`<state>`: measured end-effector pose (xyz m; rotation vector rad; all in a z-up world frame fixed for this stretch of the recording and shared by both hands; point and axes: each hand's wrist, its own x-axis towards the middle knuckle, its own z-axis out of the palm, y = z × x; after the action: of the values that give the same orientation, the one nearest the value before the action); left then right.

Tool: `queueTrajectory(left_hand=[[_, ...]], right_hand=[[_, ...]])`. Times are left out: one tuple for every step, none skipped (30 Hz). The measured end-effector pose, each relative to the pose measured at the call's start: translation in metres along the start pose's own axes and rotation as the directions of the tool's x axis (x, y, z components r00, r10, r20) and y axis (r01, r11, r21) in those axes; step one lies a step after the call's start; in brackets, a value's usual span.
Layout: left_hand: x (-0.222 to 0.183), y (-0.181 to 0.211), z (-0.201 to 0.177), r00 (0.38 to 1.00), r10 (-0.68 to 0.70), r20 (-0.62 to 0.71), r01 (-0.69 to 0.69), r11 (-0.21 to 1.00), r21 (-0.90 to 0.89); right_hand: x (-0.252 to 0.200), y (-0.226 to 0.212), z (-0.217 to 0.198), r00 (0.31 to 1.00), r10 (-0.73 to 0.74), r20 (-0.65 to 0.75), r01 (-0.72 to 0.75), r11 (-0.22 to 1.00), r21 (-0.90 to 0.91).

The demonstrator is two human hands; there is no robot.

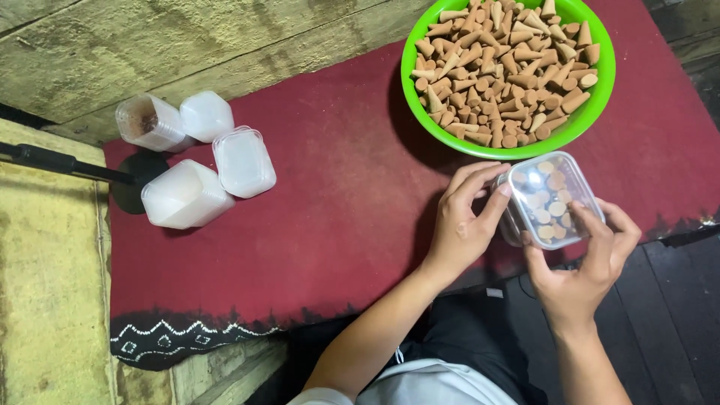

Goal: Sorting and packing incense cones from a large bowl into smaller plastic containers.

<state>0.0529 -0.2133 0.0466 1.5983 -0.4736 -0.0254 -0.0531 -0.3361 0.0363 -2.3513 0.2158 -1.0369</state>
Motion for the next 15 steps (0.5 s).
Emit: queueTrajectory(left_hand=[[-0.002,-0.001,0.001,1.000,-0.001,0.001,0.001,1.000,0.001],[-0.005,-0.002,0.003,1.000,-0.029,0.004,0.029,0.999,-0.034],[-0.007,-0.002,0.004,0.998,-0.058,0.009,0.058,0.996,-0.068],[-0.008,-0.003,0.005,0.998,-0.060,0.009,0.060,0.996,-0.068],[-0.009,-0.003,0.005,0.998,-0.069,-0.001,0.069,0.994,-0.081],[-0.010,-0.003,0.006,0.997,-0.077,-0.011,0.076,0.993,-0.095],[-0.011,-0.003,0.007,0.997,-0.078,-0.010,0.076,0.993,-0.095],[-0.011,-0.004,0.007,0.994,-0.109,-0.023,0.105,0.986,-0.130],[-0.011,-0.004,0.008,0.989,-0.141,-0.034,0.133,0.977,-0.166],[-0.012,-0.003,0.008,0.989,-0.141,-0.035,0.134,0.977,-0.165],[-0.013,-0.002,0.009,0.979,-0.200,-0.030,0.191,0.963,-0.190],[-0.014,-0.001,0.010,0.966,-0.259,-0.022,0.249,0.945,-0.214],[-0.014,-0.001,0.011,0.965,-0.261,-0.021,0.250,0.944,-0.214],[-0.013,0.000,0.011,0.969,-0.247,-0.019,0.237,0.948,-0.211],[-0.013,0.001,0.011,0.972,-0.233,-0.017,0.224,0.952,-0.207]], right_hand=[[0.000,0.000,0.000,1.000,0.001,0.000,-0.001,1.000,0.001],[-0.001,0.000,0.000,1.000,0.006,-0.001,-0.006,1.000,0.013],[-0.002,0.000,0.001,1.000,0.011,-0.002,-0.011,1.000,0.025],[-0.002,0.000,0.001,1.000,0.013,0.000,-0.013,1.000,0.025],[-0.002,-0.001,0.001,1.000,0.013,0.001,-0.013,0.999,0.036],[-0.002,-0.001,0.002,1.000,0.012,0.002,-0.012,0.999,0.048],[0.000,0.000,0.002,1.000,0.013,0.002,-0.013,0.999,0.048],[0.002,0.001,0.003,1.000,0.014,-0.010,-0.013,0.995,0.101],[0.004,0.001,0.004,1.000,0.016,-0.022,-0.013,0.988,0.154],[0.004,0.001,0.005,1.000,0.017,-0.022,-0.013,0.988,0.155],[0.004,0.002,0.006,0.998,0.070,0.000,-0.068,0.967,0.247],[0.004,0.002,0.006,0.992,0.121,0.026,-0.123,0.935,0.334],[0.000,0.006,0.007,0.992,0.123,0.027,-0.125,0.935,0.333],[-0.004,0.009,0.008,0.983,0.179,0.035,-0.180,0.918,0.353],[-0.007,0.012,0.009,0.971,0.235,0.044,-0.234,0.898,0.373]])
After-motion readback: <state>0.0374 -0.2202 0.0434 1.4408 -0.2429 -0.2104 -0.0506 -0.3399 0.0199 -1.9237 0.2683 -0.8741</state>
